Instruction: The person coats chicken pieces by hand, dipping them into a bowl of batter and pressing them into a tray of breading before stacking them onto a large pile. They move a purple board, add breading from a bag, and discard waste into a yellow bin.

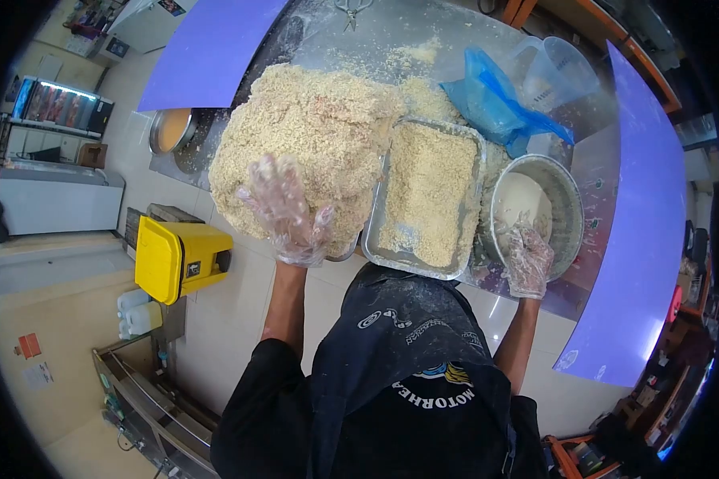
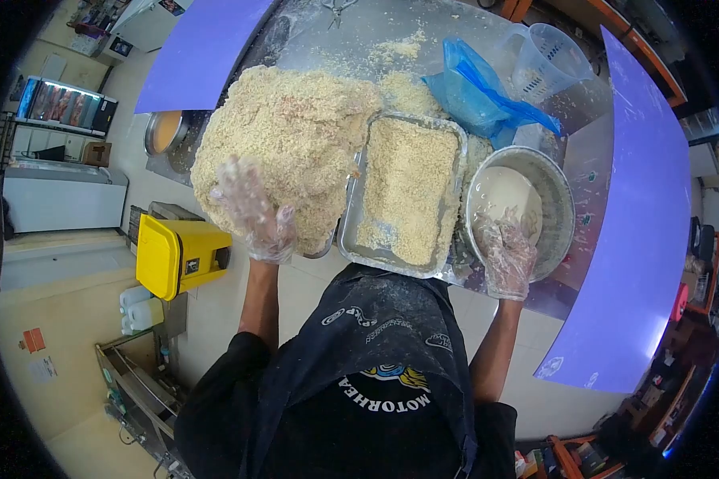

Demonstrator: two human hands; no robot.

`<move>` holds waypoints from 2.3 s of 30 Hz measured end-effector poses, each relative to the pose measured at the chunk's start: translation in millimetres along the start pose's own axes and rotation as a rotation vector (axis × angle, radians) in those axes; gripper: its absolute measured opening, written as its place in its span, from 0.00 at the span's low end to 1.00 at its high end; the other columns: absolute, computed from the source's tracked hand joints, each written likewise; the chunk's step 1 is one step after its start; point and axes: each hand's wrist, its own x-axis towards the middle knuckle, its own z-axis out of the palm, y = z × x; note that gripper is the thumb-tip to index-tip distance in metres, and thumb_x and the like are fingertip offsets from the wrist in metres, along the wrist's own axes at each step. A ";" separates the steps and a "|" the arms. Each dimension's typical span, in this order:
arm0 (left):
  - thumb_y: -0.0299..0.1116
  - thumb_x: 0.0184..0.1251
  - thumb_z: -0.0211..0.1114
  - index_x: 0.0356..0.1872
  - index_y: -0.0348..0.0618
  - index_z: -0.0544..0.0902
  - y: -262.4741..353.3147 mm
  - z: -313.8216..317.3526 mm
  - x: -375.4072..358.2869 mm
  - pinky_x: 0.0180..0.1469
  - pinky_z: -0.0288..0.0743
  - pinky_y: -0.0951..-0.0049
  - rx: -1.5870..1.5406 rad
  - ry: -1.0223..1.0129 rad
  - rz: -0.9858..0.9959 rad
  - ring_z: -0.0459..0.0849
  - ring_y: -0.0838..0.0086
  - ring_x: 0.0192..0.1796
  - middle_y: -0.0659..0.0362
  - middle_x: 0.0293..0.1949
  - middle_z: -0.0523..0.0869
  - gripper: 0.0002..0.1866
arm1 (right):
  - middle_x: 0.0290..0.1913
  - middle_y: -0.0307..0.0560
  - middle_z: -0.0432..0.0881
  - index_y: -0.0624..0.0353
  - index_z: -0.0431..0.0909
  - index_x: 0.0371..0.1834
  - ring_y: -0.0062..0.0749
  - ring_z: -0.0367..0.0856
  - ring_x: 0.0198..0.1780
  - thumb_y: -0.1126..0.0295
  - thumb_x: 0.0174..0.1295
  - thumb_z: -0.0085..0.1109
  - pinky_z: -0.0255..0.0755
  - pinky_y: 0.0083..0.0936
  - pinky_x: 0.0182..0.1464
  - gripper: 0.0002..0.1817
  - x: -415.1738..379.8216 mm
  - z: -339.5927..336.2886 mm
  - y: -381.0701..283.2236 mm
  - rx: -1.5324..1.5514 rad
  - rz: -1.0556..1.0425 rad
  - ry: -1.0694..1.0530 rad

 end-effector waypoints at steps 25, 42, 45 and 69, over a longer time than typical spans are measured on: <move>0.26 0.58 0.56 0.41 0.40 0.82 149.5 119.9 -30.1 0.42 0.79 0.64 -0.359 -0.980 0.379 0.85 0.56 0.41 0.46 0.39 0.84 0.11 | 0.40 0.47 0.87 0.64 0.84 0.43 0.28 0.82 0.42 0.73 0.57 0.65 0.73 0.27 0.50 0.12 -0.7 -4.6 -4.3 -0.082 0.007 -0.032; 0.32 0.60 0.68 0.50 0.51 0.84 26.0 -32.9 140.1 0.58 0.78 0.69 -0.616 -0.617 -0.212 0.84 0.69 0.52 0.58 0.51 0.85 0.15 | 0.43 0.49 0.86 0.64 0.83 0.47 0.26 0.81 0.43 0.74 0.58 0.64 0.73 0.25 0.49 0.14 0.8 -2.5 4.8 -0.008 0.016 -0.085; 0.34 0.59 0.69 0.58 0.54 0.78 -11.5 0.8 157.3 0.65 0.71 0.67 -0.146 -0.554 0.198 0.77 0.66 0.61 0.56 0.58 0.80 0.23 | 0.43 0.49 0.86 0.64 0.83 0.47 0.26 0.81 0.43 0.73 0.58 0.64 0.73 0.25 0.49 0.14 1.1 -1.4 5.1 -0.048 -0.011 -0.058; 0.69 0.62 0.46 0.74 0.59 0.55 21.3 -57.3 93.5 0.69 0.33 0.30 0.373 -0.448 0.264 0.46 0.53 0.77 0.57 0.77 0.49 0.42 | 0.40 0.52 0.87 0.66 0.84 0.42 0.36 0.84 0.42 0.70 0.56 0.66 0.75 0.30 0.50 0.13 3.0 -4.8 2.5 -0.111 -0.091 -0.060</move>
